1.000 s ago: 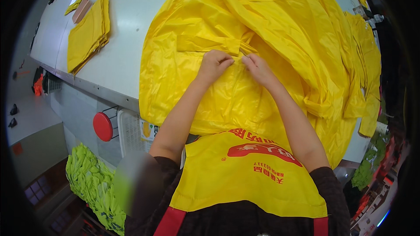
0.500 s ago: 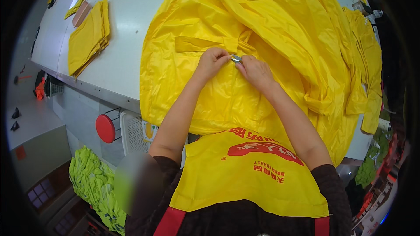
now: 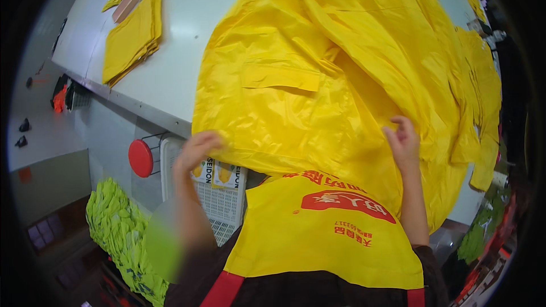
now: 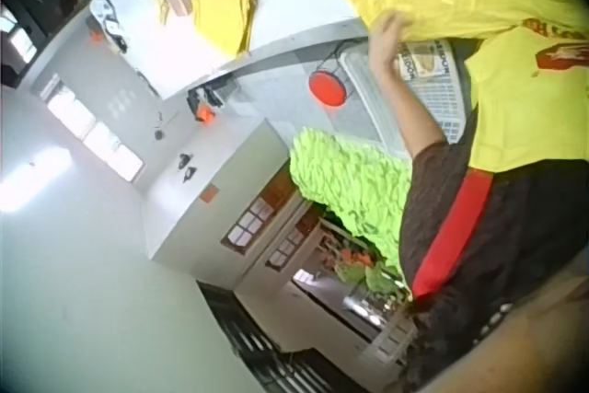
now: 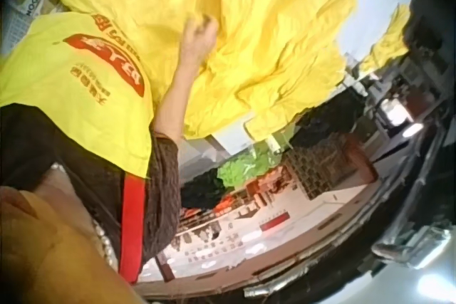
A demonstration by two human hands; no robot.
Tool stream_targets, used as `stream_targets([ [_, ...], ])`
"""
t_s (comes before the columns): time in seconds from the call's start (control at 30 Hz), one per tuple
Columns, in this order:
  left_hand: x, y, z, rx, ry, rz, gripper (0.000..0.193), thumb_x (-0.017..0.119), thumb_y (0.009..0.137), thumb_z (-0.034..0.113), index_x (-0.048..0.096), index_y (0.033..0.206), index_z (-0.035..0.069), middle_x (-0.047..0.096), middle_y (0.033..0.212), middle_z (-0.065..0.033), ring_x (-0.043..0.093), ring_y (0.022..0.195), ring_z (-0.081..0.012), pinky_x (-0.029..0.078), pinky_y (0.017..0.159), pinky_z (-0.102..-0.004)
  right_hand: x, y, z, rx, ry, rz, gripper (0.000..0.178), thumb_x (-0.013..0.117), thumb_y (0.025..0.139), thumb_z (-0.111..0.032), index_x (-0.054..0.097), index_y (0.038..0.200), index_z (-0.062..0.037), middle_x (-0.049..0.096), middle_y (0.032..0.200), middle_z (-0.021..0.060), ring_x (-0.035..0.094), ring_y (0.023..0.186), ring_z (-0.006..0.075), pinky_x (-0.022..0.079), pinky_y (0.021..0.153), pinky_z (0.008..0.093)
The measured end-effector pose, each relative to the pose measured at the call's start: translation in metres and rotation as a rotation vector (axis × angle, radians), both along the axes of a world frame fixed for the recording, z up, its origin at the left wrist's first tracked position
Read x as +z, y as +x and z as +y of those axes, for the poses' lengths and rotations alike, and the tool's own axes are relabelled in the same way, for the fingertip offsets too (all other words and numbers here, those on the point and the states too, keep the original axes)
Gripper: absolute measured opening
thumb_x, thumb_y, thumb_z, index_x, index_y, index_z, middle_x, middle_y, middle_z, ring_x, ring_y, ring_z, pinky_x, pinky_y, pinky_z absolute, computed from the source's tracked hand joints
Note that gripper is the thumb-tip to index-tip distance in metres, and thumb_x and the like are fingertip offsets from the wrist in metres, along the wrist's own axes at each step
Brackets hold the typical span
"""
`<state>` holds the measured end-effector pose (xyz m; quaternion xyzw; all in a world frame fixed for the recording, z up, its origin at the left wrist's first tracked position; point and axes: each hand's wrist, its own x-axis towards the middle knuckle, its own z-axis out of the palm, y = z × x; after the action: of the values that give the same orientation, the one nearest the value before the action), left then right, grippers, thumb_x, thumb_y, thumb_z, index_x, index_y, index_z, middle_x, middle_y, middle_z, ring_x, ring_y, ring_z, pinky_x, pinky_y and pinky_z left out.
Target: The person folds a yellow raincoat on a white table, smoothing and aligning the fabric, then folding it into a compact rectangle. The person uses scissors to trim a small piece of fabric from the coat and places the folded item on a stack of similar yellow garments.
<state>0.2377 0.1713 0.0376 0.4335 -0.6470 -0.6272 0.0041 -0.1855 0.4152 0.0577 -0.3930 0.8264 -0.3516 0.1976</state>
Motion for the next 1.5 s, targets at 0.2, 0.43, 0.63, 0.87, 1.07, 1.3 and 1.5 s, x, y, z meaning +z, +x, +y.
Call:
stream_targets([
  [0.2,0.006,0.066,0.000,0.614,-1.126,-0.983,0.038,0.051,0.090,0.037,0.060,0.110,0.006,0.063,0.100,-0.0158,0.060,0.094,-0.0289,0.047,0.078,-0.0374,-0.015,-0.105,0.115,-0.420,-0.153,0.032,0.021,0.066,0.082,-0.019,0.055,0.082,-0.0012,0.047,0.066,-0.0025,0.041,0.060,0.0065,0.035,0.054,0.0223],
  [0.43,0.009,-0.181,0.080,0.023,-0.597,0.263,0.030,0.066,0.082,0.015,0.060,0.106,-0.002,0.063,0.101,-0.0118,0.060,0.095,-0.0199,0.046,0.083,-0.0296,-0.057,-0.111,0.122,-0.438,-0.142,-0.079,0.024,0.070,0.076,-0.017,0.052,0.078,-0.0026,0.051,0.070,-0.0001,0.046,0.062,0.0077,0.039,0.056,0.0228],
  [0.63,0.034,-0.282,0.163,-0.197,-0.607,0.596,0.047,0.071,0.076,0.018,0.054,0.116,0.002,0.060,0.104,-0.0117,0.058,0.093,-0.0219,0.046,0.082,-0.0307,-0.005,-0.030,0.090,-0.385,-0.316,-0.105,0.019,0.068,0.075,-0.008,0.050,0.077,-0.0034,0.049,0.067,-0.0008,0.045,0.058,0.0060,0.037,0.051,0.0210],
  [0.87,-0.010,-0.263,0.152,-0.337,0.122,0.530,0.044,0.064,0.083,0.020,0.049,0.120,0.002,0.059,0.104,-0.0058,0.056,0.082,-0.0168,0.046,0.074,-0.0283,0.034,0.062,0.089,0.131,-0.526,-0.170,0.017,0.070,0.075,-0.006,0.054,0.081,-0.0035,0.059,0.079,0.0031,0.046,0.054,0.0040,0.037,0.048,0.0191],
  [1.07,-0.003,-0.200,0.164,0.063,0.674,0.763,0.036,0.051,0.092,0.018,0.047,0.123,0.002,0.057,0.115,-0.0081,0.058,0.099,-0.0169,0.047,0.085,-0.0296,0.037,0.042,0.083,-0.035,-0.607,-0.414,0.019,0.068,0.076,-0.002,0.058,0.092,-0.0017,0.061,0.087,0.0027,0.042,0.057,0.0008,0.034,0.054,0.0144],
  [1.3,-0.008,-0.176,0.171,0.151,0.826,0.872,0.037,0.047,0.091,0.016,0.045,0.124,-0.001,0.053,0.121,-0.0108,0.054,0.108,-0.0205,0.044,0.092,-0.0328,0.011,0.070,0.047,0.131,-0.473,-0.735,0.013,0.058,0.089,-0.015,0.058,0.089,-0.0022,0.052,0.067,-0.0051,0.040,0.056,0.0027,0.033,0.052,0.0189],
  [1.5,-0.007,-0.148,0.141,0.230,0.214,0.693,0.040,0.045,0.078,-0.001,0.050,0.118,0.001,0.056,0.115,-0.0082,0.053,0.105,-0.0159,0.040,0.092,-0.0265,0.035,0.073,0.028,0.285,-0.371,-0.688,0.020,0.060,0.088,-0.019,0.058,0.078,-0.0025,0.048,0.063,-0.0066,0.040,0.058,0.0018,0.033,0.051,0.0195],
])
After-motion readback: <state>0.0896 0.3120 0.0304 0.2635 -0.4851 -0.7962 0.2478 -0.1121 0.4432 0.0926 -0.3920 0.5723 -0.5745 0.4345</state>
